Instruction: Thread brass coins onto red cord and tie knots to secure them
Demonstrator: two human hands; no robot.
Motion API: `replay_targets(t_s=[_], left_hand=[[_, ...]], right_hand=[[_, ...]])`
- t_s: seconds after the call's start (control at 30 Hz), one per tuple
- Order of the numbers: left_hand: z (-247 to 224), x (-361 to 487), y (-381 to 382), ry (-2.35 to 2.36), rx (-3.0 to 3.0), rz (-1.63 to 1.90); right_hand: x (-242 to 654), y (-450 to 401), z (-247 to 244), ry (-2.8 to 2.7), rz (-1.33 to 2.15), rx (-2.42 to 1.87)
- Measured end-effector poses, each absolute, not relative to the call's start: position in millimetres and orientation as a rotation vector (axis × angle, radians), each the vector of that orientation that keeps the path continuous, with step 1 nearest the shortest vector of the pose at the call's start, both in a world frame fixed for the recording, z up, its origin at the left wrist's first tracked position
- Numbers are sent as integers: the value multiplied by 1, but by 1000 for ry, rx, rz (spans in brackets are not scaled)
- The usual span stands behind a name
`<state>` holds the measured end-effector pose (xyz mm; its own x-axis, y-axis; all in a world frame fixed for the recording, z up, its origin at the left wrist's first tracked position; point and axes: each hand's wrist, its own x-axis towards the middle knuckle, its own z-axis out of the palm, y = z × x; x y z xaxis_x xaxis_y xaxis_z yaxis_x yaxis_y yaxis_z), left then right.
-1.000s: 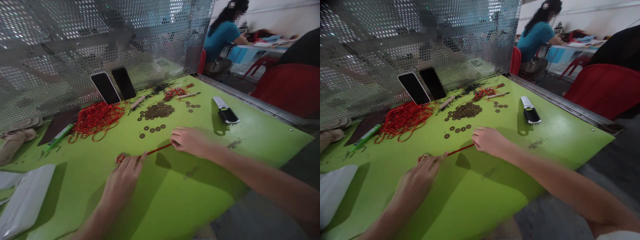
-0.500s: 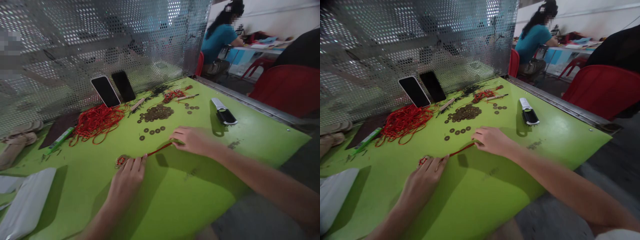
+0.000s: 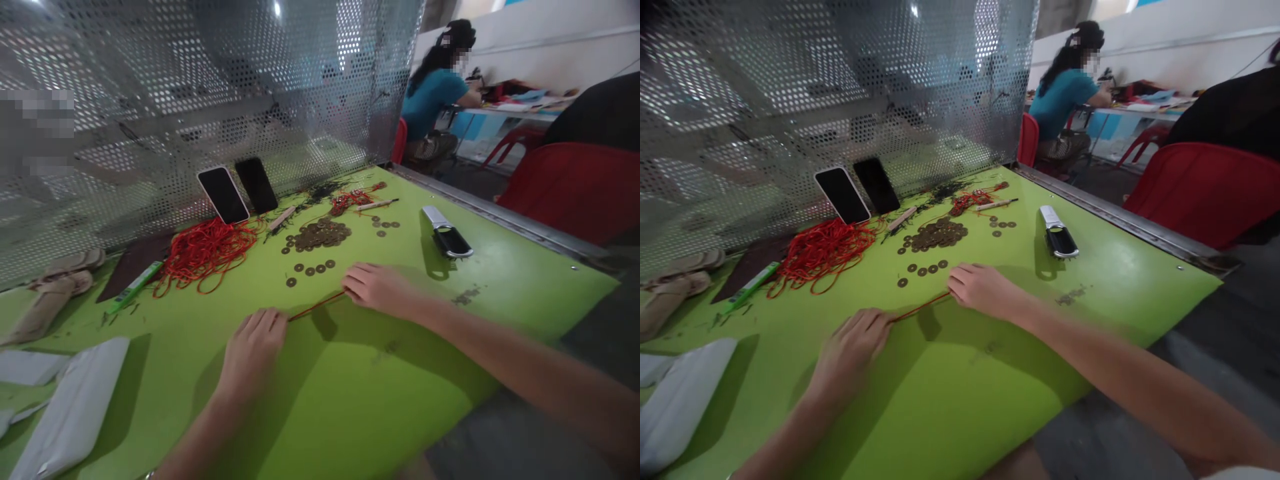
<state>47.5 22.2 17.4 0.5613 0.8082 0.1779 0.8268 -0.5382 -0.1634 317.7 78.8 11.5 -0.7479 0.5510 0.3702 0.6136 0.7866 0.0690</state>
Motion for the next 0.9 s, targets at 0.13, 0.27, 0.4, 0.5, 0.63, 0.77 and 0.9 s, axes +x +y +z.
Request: replay_targets(t_s=[0.13,0.27,0.4,0.5,0.63,0.77,0.9], left_hand=[[17,49,25,-1454,-2592,-155],[18,49,24,-1649,-2597,-188],[20,51,21,-1714,-2632,-241],[20,55,18,-1710,-2677,-322],[20,60,12,-1703,-2740,-376],[17,59,12,-1784,-2787,-369],[14,56,16,-1786,-2848,-469]], right_hand=[[319,75,16,-2576,-272,-847],[319,74,18,-2530,-318,-807],[323,74,22,-2466,-387,-824],[327,73,26,-2392,-445,-870],[331,74,26,-2332,-514,-897],[335,77,25,-2268,-527,-941],[338,79,37,-2219,-518,-967]])
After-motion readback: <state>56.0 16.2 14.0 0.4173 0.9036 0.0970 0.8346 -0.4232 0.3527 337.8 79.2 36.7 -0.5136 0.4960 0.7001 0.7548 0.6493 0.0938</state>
